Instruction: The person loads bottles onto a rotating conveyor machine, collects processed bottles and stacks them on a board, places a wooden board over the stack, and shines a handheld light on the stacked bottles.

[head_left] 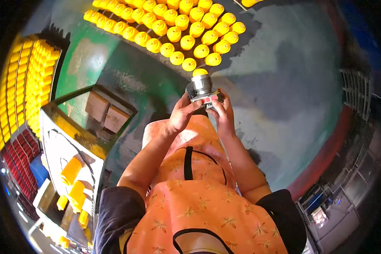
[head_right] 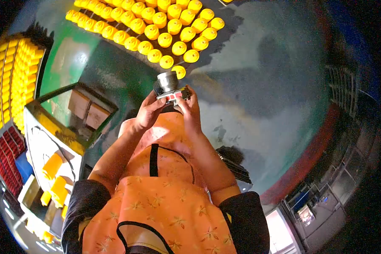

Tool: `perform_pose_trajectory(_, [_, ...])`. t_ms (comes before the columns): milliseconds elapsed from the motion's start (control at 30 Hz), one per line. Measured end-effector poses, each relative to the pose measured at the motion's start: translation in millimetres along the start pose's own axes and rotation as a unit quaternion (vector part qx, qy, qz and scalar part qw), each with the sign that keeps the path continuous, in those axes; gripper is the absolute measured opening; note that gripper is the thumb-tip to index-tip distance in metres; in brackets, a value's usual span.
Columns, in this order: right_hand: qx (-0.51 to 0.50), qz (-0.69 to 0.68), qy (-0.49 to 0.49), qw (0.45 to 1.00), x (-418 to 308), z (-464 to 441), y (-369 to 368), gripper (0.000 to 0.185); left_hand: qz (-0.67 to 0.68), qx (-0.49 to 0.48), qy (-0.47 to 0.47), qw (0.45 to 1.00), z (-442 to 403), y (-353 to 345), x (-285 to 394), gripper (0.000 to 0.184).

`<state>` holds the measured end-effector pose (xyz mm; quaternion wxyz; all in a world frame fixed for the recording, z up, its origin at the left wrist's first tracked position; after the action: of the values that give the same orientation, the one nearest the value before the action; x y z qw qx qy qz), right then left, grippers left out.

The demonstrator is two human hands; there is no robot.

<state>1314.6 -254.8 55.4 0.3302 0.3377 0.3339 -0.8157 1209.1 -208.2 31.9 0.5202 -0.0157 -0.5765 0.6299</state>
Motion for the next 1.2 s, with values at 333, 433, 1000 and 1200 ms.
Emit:
perform_pose_trajectory(333, [0.108, -0.017, -0.035, 0.993, 24.2, -103.1, -17.8, 0.064, -0.008, 0.022, 0.058, 0.998, -91.6, 49.7, 16.8, 0.053])
perform_pose_trajectory(433, [0.168, -0.019, -0.021, 0.985, 26.8, -117.9, -32.3, 0.031, -0.024, 0.011, 0.111, 0.994, -110.5, 71.3, 22.3, 0.054])
perform_pose_trajectory(1000, [0.355, 0.018, -0.006, 0.935, 113.7, -90.0, 61.7, 0.047, 0.092, -0.023, 0.338, 0.936, -92.3, 107.9, -115.7, 0.057])
perform_pose_trajectory(1200, [0.405, 0.077, -0.048, 0.91, 118.3, -76.9, 89.8, 0.055, 0.138, -0.023, 0.367, 0.92, -89.3, 89.6, -143.1, 0.058])
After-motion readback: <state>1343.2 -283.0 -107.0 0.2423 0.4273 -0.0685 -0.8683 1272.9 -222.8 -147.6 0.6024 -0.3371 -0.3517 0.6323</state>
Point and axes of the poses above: each hand's wrist, its own z-axis away from the middle knuckle, its own y-axis out of the back of the hand, x = y × z, the point moved 10 cm from there along -z, towards the middle knuckle, and after that the axes turned 4 degrees about -y, right-handed, at the moved point
